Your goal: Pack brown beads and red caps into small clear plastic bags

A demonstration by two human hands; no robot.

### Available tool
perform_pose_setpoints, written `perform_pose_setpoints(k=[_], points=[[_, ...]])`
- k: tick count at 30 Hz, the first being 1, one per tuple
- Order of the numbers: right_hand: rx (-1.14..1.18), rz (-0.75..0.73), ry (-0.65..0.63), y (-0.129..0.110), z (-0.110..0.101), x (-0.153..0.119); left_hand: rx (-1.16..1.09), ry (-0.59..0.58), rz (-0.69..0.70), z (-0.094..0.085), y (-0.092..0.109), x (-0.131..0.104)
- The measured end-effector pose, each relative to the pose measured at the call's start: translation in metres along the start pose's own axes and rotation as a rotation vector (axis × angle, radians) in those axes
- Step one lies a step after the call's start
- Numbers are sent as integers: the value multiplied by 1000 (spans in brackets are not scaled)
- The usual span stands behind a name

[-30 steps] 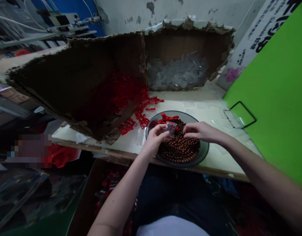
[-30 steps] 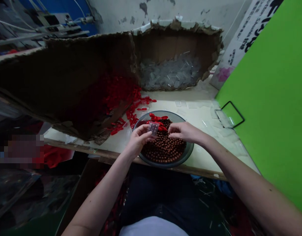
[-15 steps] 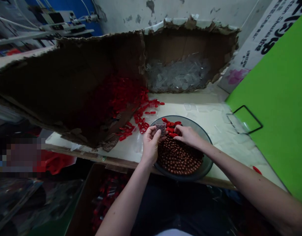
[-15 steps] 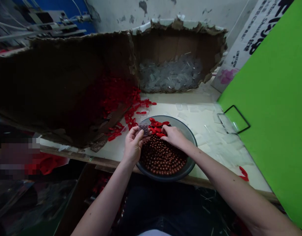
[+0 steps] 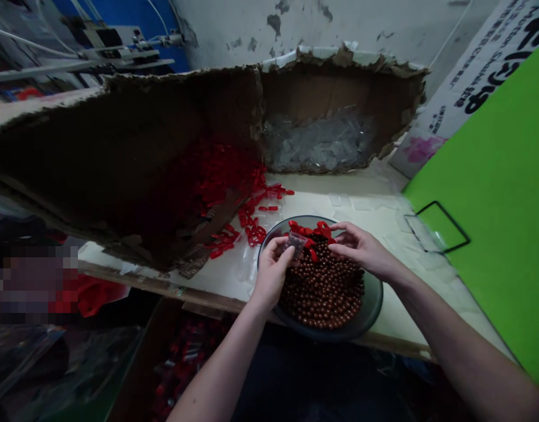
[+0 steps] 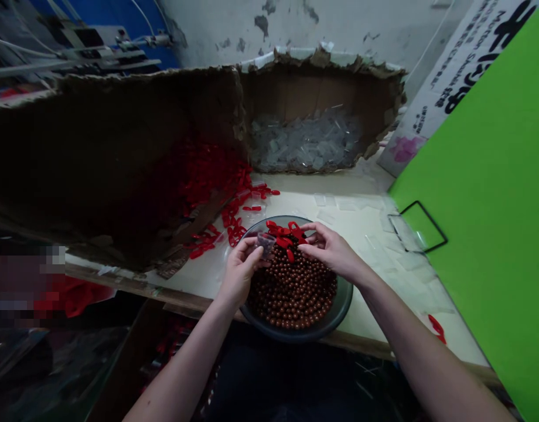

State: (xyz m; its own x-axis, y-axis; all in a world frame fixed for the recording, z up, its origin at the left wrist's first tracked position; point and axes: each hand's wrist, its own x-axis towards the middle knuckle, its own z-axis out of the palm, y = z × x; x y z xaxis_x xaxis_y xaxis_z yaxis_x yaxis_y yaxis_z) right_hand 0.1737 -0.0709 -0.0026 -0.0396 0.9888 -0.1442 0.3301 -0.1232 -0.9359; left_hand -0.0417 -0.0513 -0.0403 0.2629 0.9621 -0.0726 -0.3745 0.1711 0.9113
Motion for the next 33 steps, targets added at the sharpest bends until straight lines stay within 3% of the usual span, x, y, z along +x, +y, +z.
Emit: perform_pose_setpoints(k=[4,8,11,17,33], points=[[101,-15,-220,-26,8,-15,89,-77,-54,1,2,-1],[116,7,-373,-33,14,-19,91,-158,-52,2,6,-2],[171,52,-365,-31,12,-18,73,-166,-75,3,7,-3],[275,120,-214,-26,5,-17,44,-138,-123,2,7,-4],[209,109,-264,-12,1,-15,82,-205,-139,0,6,-3]])
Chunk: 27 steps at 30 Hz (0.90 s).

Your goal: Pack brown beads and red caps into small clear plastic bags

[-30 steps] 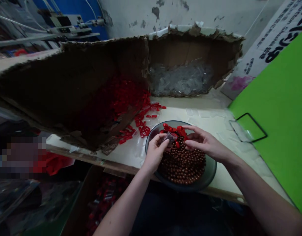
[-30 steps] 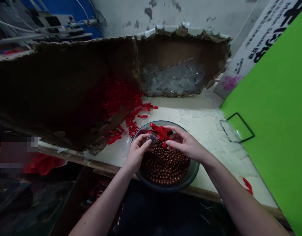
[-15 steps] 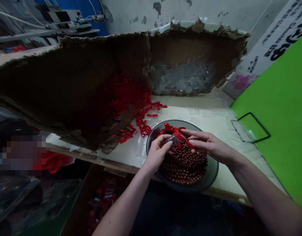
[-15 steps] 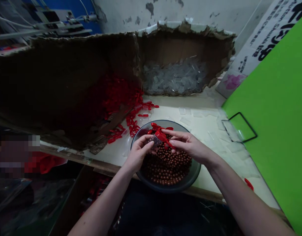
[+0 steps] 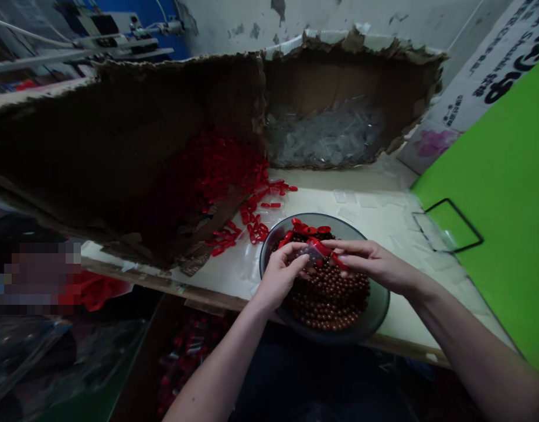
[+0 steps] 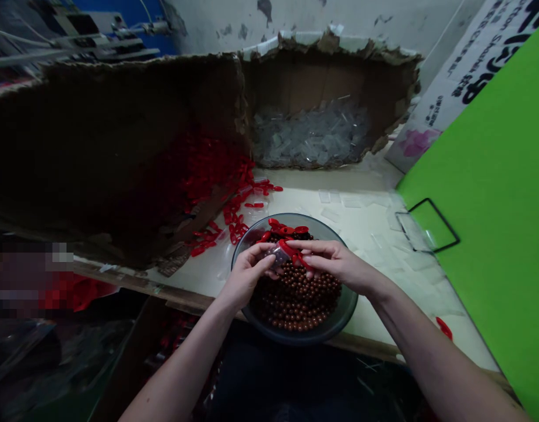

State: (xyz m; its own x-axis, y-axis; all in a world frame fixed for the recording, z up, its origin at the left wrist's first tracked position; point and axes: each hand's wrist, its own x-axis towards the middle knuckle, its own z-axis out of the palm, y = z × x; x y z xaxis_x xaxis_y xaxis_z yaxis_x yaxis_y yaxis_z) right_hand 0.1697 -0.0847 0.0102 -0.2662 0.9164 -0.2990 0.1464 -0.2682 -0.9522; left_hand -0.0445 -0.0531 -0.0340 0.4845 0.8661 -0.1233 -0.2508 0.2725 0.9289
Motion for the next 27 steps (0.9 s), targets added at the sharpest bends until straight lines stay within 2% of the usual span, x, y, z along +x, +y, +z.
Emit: perform_pose_setpoints(k=[4,7,12,15,20,22,24,27], points=[[-1,-11,12,2,6,-1,-35,-27,-2,0,1,0],[-74,-87,50,2,13,-2,-60,-20,-5,0,1,-1],[-246,-272,269,2,24,1,-7,-21,-7,1,2,-2],[-227,-274,389,6,31,5,22,-33,-23,3,5,-2],[-157,-287,506,16,47,9,12,-14,-39,4,6,-2],[-239,-343,572,19,53,8,5,-3,-33,4,5,-2],[-417,-430,623,21,56,7,7,11,-27,3,5,-2],[-678,-554,602,22,54,2,45,15,-19,3,4,-2]])
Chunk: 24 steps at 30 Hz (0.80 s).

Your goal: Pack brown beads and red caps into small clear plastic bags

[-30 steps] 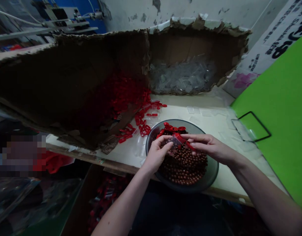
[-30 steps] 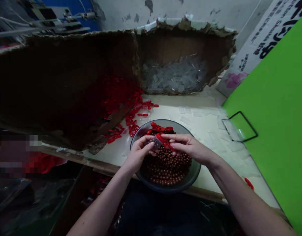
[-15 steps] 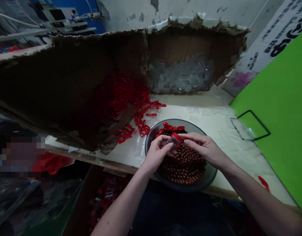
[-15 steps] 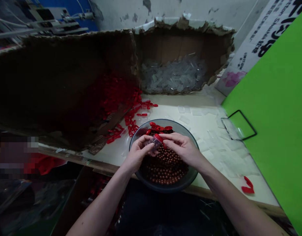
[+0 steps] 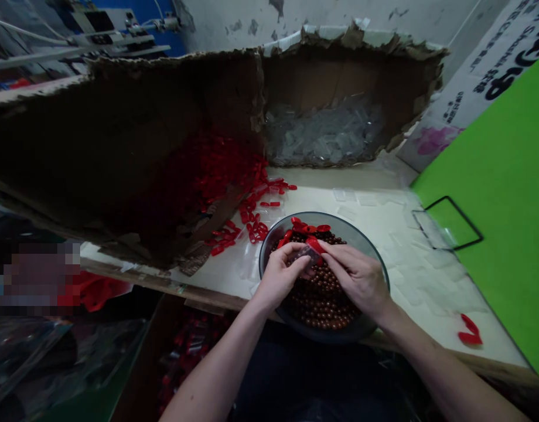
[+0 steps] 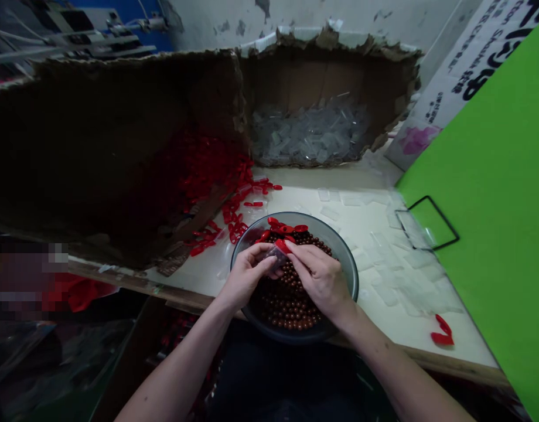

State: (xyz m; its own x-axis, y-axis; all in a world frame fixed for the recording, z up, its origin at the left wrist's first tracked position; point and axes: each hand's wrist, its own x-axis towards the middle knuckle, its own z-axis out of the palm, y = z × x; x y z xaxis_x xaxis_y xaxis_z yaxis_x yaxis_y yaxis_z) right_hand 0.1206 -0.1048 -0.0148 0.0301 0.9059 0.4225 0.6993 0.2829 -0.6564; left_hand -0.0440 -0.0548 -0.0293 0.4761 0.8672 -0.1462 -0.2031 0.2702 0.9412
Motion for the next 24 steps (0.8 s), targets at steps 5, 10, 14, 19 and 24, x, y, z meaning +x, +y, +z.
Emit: perform_pose_setpoints(k=[5,10,14,19,24], points=[[-171,-200,-61,3,-8,-4,51,-50,-3,-1,0,0],[-263,-257,-30,4,-2,-9,16,-58,-13,-2,-2,0],[-215,-188,22,-1,4,-9,-48,-45,-34,-2,-4,1],[56,18,-36,0,-4,1,-120,-48,-75,0,-1,5],[354,276,-59,10,-6,23,-28,-166,-150,0,1,5]])
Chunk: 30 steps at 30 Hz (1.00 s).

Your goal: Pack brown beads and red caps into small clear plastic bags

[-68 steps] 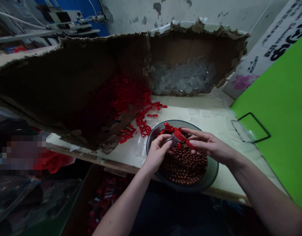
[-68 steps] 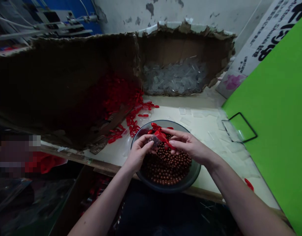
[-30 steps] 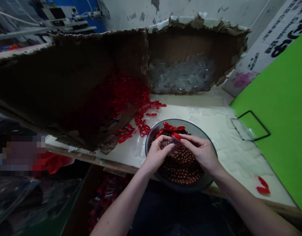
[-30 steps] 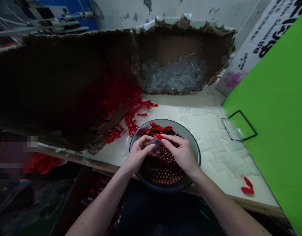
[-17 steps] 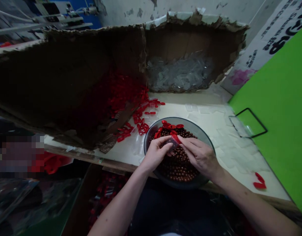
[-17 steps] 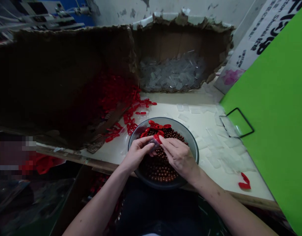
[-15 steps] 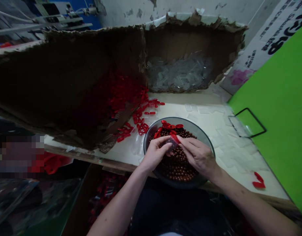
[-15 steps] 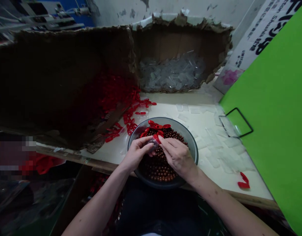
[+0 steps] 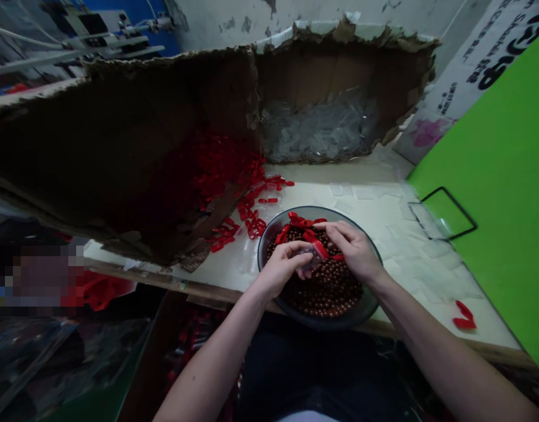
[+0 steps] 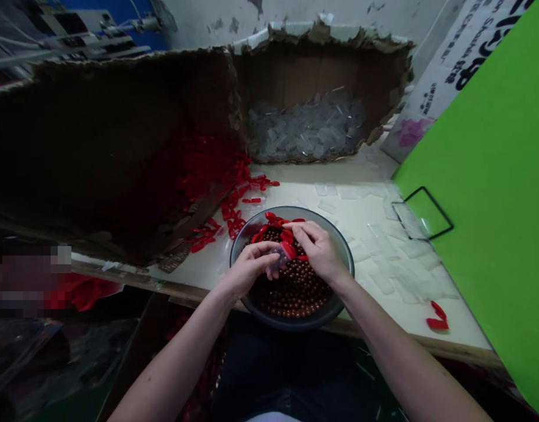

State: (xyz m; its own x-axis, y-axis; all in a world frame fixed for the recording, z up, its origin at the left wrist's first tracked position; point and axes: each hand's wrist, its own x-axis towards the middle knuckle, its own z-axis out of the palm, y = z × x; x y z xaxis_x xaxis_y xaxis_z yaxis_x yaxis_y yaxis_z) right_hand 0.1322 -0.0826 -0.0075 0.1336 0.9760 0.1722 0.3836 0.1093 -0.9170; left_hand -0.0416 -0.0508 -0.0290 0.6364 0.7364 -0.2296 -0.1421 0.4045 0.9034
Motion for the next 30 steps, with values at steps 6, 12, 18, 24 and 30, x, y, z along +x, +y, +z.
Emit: perform_pose_setpoints(k=[6,12,18,24,30], points=[[338,114,-178,-8,22,24,231,-152,-83,7,1,-3],[413,153,69,-12,43,25,325,-86,25,11,7,-6],[264,-24,438,-21,53,27,254,41,68,7,4,-7],[415,13,443,-26,49,36,91,15,25,5,2,-6],[180,-70,276,-50,-16,-18,-103,68,97,1,3,-11]])
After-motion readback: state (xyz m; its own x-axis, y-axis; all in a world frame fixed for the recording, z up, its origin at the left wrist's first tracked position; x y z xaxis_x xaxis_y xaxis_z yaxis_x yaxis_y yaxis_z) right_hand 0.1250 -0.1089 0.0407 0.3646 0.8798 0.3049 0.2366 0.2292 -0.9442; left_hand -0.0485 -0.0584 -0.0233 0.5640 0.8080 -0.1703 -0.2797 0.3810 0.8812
